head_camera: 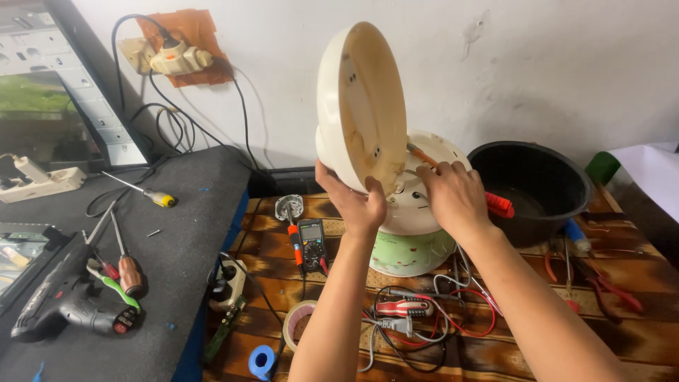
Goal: Cleaning and disassembling a rice cooker using a brush and a pry tool
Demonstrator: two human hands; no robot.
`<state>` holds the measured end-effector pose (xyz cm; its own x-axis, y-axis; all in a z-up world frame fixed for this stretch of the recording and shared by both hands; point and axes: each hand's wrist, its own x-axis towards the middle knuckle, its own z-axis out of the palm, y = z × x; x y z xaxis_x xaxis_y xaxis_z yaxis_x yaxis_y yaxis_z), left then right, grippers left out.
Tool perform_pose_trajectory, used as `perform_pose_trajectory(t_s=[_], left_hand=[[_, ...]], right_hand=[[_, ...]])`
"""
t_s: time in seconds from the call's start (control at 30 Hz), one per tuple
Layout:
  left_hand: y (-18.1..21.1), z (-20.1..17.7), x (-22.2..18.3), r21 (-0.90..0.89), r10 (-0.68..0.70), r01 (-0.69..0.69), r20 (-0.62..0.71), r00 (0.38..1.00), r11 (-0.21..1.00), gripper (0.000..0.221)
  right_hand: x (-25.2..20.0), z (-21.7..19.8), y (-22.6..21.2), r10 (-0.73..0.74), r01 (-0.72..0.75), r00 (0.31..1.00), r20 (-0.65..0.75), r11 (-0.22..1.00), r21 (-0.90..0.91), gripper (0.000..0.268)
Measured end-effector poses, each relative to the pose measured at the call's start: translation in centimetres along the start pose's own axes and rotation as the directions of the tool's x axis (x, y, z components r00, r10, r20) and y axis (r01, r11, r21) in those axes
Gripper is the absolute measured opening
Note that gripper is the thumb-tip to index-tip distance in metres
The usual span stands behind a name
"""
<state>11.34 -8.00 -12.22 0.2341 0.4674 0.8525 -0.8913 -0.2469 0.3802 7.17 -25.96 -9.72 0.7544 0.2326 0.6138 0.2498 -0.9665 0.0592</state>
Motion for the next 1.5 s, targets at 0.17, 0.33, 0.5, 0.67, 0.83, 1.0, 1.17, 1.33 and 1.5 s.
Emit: perform_pose_trajectory(t_s=[0.17, 0.33, 0.5, 0.67, 0.83, 1.0, 1.17, 1.33, 1.5], left_hand=[[0.3, 0.1, 0.0, -0.036, -0.004, 0.006, 0.039, 0.999, 0.999, 0.092], [0.7, 0.4, 0.0, -0.06, -0.002, 0.004, 0.033, 0.999, 0.998, 0.09], [0.9, 0.7, 0.3, -0.006, -0.038, 0.039, 0.035, 0.999, 0.999, 0.092], [1.5, 1.1, 0.4, 0.006, -0.046, 0.045, 0.049, 0.998, 0.999, 0.09], [2.3, 1.7, 0.6, 0.024, -0.033, 0.031, 0.084, 0.996, 0.999, 0.093], [3.0, 1.8, 0.8, 0.03, -0.036, 0.033, 0.117, 0.992, 0.999, 0.091], [3.2, 1.6, 0.8, 0.037, -0.04, 0.036, 0.122, 0.992, 0.999, 0.089], [2.7, 1.4, 0.2, 0.074, -0.033, 0.024, 0.134, 0.99, 0.997, 0.088], [4.0, 1.6, 0.5, 0.082, -0.017, 0.003, 0.167, 0.986, 0.997, 0.087]], right_hand=[[0.5, 3.2, 0.4, -0.031, 0.029, 0.998, -0.046, 0.999, -0.039, 0.032], [1.9, 3.1, 0.8, -0.014, 0.013, 0.998, 0.058, 1.0, 0.028, 0.03], [3.8, 3.7, 1.7, 0.035, -0.049, 0.98, 0.196, 0.997, 0.066, 0.028], [3.8, 0.7, 0.4, 0.038, -0.056, 0.983, 0.18, 0.994, 0.096, 0.028], [3.2, 3.0, 1.4, 0.001, -0.01, 0.991, 0.135, 0.998, 0.063, 0.025], [3.1, 2.8, 1.3, 0.016, -0.024, 0.987, 0.16, 0.999, 0.044, 0.028], [3.1, 2.7, 1.4, 0.026, -0.04, 0.976, 0.214, 0.997, 0.062, 0.032], [2.9, 2.8, 1.4, 0.016, -0.032, 0.978, 0.208, 0.997, 0.074, 0.03], [3.0, 3.0, 1.5, 0.022, -0.044, 0.98, 0.196, 0.993, 0.109, 0.031]])
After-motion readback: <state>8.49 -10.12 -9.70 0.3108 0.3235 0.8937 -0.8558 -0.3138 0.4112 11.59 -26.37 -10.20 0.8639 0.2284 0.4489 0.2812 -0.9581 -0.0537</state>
